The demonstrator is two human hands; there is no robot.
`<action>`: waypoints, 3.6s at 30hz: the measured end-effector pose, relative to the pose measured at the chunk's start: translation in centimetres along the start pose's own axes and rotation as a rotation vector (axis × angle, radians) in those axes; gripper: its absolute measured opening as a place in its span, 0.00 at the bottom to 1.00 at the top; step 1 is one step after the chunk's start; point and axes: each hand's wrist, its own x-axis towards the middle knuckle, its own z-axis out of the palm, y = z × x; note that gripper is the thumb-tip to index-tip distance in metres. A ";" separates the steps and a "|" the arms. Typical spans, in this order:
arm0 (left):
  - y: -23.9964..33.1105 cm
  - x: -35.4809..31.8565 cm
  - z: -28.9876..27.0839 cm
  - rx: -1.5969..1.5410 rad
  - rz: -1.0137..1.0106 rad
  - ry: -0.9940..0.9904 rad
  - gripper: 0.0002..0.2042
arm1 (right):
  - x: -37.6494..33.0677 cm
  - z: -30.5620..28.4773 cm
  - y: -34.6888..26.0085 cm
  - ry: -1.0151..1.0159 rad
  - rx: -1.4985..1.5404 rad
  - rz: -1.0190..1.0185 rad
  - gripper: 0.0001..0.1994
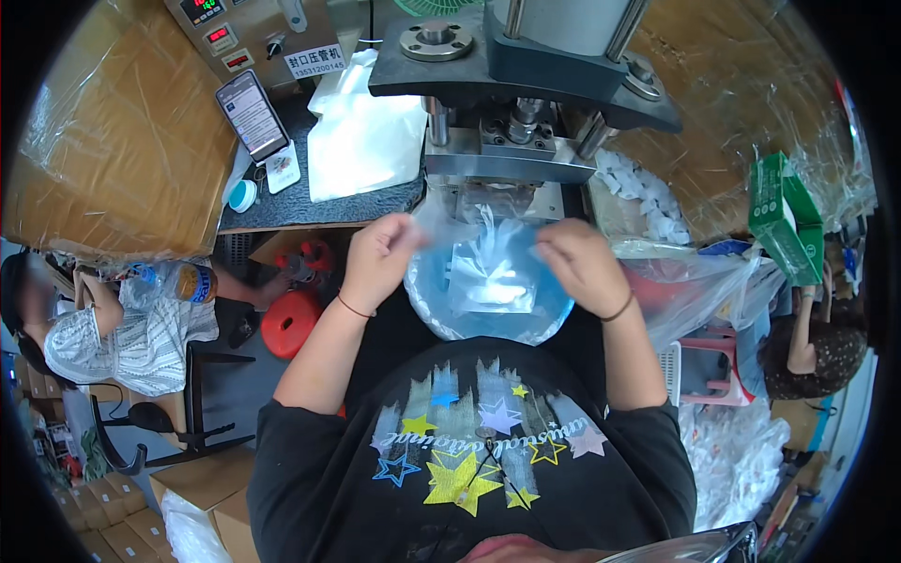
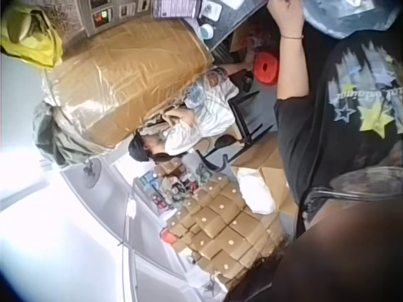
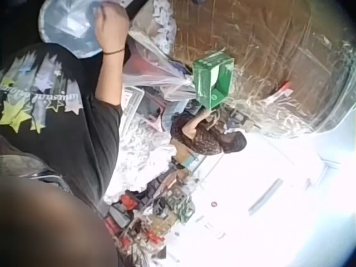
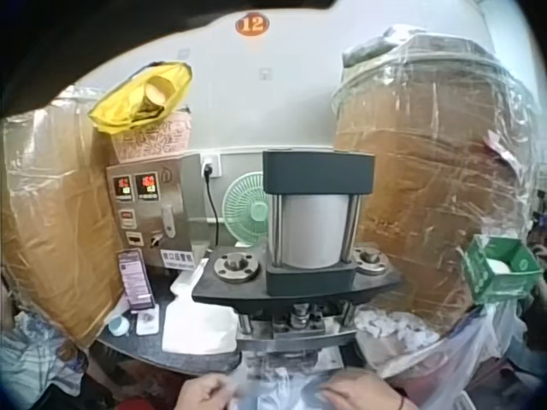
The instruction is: Sealing small items inside clear plastic bags using a heat sealing machine.
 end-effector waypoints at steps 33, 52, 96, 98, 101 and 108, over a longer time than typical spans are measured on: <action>-1.1 2.5 7.2 -0.189 -0.158 0.068 0.19 | -1.3 -2.6 11.5 0.190 -0.467 0.417 0.09; 1.7 -1.0 1.7 0.093 -0.020 -0.121 0.07 | 0.9 0.2 -2.2 -0.068 0.176 0.106 0.07; 0.0 0.0 -2.0 0.509 0.066 0.005 0.14 | -1.7 -2.2 2.2 0.294 -0.160 0.148 0.08; 0.3 -0.6 -0.4 0.182 -0.026 -0.123 0.11 | -0.9 -0.7 1.0 0.093 -0.012 0.027 0.07; 2.3 -1.1 2.3 0.100 -0.061 -0.229 0.09 | 0.9 -0.6 -2.1 0.104 0.153 0.037 0.06; 3.4 -2.2 6.7 -0.248 -0.239 -0.485 0.13 | 3.1 -0.4 -2.5 0.067 0.113 -0.025 0.04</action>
